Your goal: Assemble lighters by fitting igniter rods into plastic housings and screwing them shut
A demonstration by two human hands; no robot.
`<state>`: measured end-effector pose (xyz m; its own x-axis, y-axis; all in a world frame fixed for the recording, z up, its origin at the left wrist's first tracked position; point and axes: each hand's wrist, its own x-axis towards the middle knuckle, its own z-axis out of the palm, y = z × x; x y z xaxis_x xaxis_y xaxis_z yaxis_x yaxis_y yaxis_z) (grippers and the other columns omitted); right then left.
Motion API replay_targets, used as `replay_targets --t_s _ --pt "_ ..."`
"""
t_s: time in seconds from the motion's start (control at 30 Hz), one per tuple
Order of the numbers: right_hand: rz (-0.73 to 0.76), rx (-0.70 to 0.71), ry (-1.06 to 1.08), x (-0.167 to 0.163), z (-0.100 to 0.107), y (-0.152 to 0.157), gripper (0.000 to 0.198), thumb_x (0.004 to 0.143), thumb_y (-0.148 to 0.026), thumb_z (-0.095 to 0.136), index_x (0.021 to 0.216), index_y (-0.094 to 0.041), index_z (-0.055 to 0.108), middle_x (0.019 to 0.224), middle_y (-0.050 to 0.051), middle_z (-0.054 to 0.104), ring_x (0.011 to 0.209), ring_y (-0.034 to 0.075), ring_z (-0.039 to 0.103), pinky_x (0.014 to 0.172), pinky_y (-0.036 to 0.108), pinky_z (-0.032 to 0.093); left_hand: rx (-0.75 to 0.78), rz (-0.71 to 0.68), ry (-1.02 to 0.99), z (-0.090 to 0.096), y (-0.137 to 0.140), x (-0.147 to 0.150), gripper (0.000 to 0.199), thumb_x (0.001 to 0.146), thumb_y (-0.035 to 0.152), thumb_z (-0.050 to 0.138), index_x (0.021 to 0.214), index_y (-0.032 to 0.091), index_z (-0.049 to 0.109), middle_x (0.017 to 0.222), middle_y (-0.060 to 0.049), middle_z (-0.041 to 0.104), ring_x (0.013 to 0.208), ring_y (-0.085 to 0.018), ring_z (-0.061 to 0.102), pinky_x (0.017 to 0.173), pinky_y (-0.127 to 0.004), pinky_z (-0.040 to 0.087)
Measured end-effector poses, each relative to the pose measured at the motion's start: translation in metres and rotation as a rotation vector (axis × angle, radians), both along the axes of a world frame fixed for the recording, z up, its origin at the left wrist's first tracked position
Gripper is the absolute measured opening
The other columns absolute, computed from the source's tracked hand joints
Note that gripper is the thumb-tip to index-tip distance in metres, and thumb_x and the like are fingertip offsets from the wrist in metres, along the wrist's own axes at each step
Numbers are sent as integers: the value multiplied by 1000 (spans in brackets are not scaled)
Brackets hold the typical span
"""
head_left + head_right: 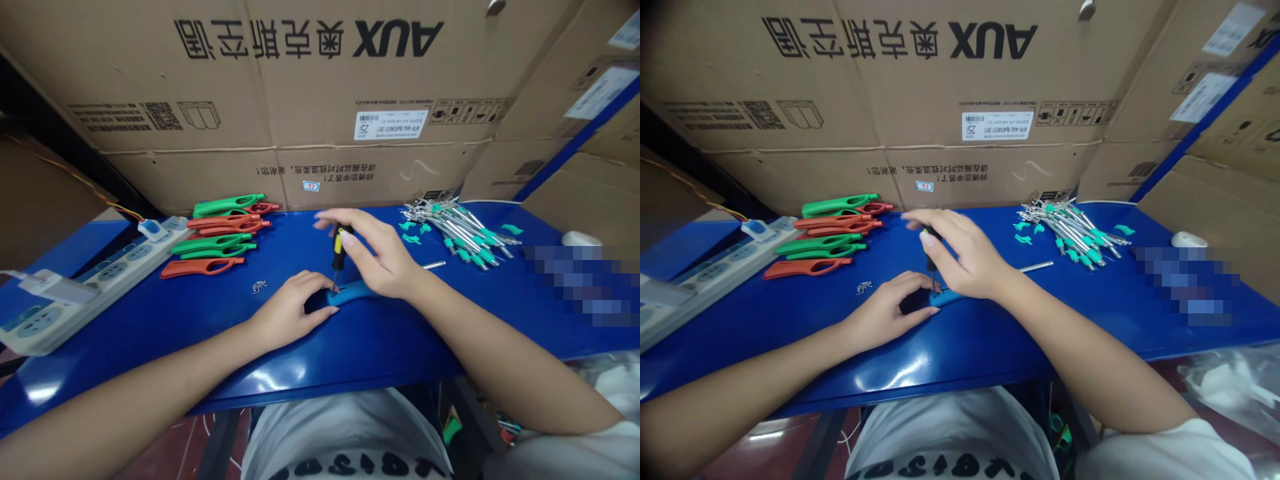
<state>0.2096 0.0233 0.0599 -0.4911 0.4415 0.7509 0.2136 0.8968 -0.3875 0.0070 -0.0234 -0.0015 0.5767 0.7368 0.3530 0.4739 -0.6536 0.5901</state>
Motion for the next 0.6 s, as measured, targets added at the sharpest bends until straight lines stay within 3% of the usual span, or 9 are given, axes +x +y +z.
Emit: replay_targets --t_s 0.1,0.17,0.3,0.37,0.5,0.53,0.6 --pt "156 -239 0 -4 0 -1 41 107 -30 34 145 -21 44 130 11 66 103 17 69 90 34 56 -3 -2 1 0 0 0 19 90 25 72 107 20 63 109 -4 71 105 -22 63 97 -39 49" --pt "68 -173 33 -5 -4 1 36 103 -31 46 137 -20 52 120 10 70 100 17 69 91 35 56 0 2 9 0 0 0 19 90 25 72 107 20 63 109 -4 71 105 -22 63 97 -40 49" --pt "-186 132 87 -4 -13 3 27 93 -39 65 112 -20 64 107 9 74 96 22 69 92 40 54 5 7 10 1 0 0 19 90 25 72 107 21 64 109 -3 72 104 -22 64 96 -39 50" --pt "-115 53 88 -5 -12 2 28 100 -37 52 119 -20 62 112 10 73 97 21 70 91 39 55 1 10 9 1 0 0 18 90 25 72 106 21 64 108 -4 72 103 -22 64 96 -39 50" --pt "148 -279 89 -8 -7 1 38 106 -30 33 140 -19 49 124 11 68 99 16 70 86 33 59 -6 13 3 2 0 1 18 90 25 72 105 21 63 108 -4 72 104 -22 65 96 -40 51" --pt "143 -283 88 -8 -7 2 37 106 -31 37 139 -20 50 121 10 69 97 16 71 85 32 59 -5 11 2 2 0 1 18 90 25 72 105 21 63 108 -4 72 104 -23 65 96 -40 51" --pt "16 -158 88 -5 -8 5 33 101 -35 50 129 -20 59 115 8 72 96 17 71 88 33 57 0 9 7 1 0 1 18 90 26 71 106 21 63 108 -4 72 105 -23 65 97 -41 51"
